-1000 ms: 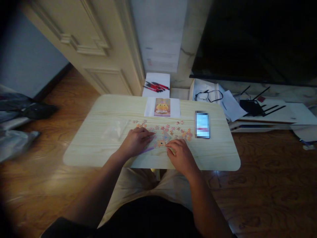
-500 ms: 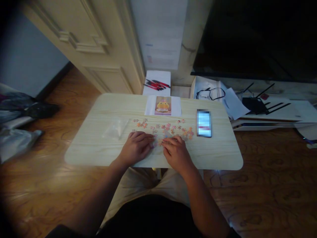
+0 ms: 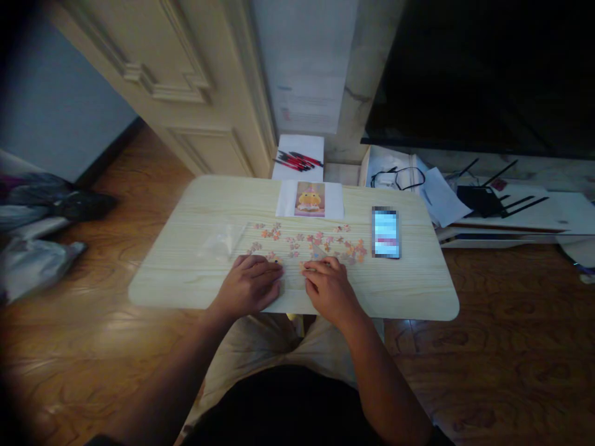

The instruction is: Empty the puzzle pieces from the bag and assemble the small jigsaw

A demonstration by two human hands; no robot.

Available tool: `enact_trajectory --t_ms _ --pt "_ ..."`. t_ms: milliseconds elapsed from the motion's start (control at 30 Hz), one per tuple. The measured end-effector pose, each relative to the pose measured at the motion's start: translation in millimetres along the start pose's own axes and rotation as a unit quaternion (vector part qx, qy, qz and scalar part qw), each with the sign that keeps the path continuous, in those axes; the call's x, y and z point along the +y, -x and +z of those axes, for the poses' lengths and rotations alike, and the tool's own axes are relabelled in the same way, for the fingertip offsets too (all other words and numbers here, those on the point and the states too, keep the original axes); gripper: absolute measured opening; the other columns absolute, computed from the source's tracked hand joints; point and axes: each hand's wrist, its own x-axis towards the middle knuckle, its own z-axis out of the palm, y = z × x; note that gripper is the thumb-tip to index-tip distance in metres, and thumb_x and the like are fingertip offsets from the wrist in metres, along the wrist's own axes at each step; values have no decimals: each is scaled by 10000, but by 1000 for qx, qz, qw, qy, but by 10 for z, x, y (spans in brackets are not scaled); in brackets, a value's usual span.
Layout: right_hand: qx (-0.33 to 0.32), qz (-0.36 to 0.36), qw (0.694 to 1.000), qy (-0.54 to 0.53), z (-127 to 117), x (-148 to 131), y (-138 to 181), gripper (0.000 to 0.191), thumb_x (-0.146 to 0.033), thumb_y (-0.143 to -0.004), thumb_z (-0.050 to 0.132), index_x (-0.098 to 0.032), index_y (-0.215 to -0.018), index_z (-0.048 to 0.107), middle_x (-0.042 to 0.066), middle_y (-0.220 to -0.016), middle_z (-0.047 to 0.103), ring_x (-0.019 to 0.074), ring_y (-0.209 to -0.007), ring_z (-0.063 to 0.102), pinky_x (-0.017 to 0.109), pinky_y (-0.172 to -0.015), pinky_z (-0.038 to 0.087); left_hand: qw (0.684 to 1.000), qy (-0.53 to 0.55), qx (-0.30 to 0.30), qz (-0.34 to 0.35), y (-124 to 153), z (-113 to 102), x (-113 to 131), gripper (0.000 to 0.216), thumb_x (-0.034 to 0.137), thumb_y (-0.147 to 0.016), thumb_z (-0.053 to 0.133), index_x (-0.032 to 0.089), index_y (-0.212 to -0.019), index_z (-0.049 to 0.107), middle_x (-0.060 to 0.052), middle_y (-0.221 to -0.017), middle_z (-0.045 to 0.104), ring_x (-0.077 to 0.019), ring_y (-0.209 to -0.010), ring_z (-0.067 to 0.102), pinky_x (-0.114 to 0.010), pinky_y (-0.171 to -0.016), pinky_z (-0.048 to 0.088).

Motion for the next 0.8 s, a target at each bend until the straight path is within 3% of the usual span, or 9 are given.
enact_trajectory --t_ms 233,800 --pt "18 12 1000 20 10 -15 -16 327 -154 -931 638 -290 -1206 750 37 -1334 696 312 -1247 521 542 -1084 437 999 -12 1 -36 -214 59 223 418 427 -943 621 233 -1309 677 -95 -1351 684 -334 -1186 598 -524 -980 446" --pt "56 56 995 65 -88 302 41 316 -181 -951 598 -278 -1213 744 44 -1306 710 296 -1211 536 545 -1086 426 999 -7 5 -40 -289 136 283 474 492 -947 619 207 -1322 673 -89 -1344 692 -337 -1192 594 -530 -996 434"
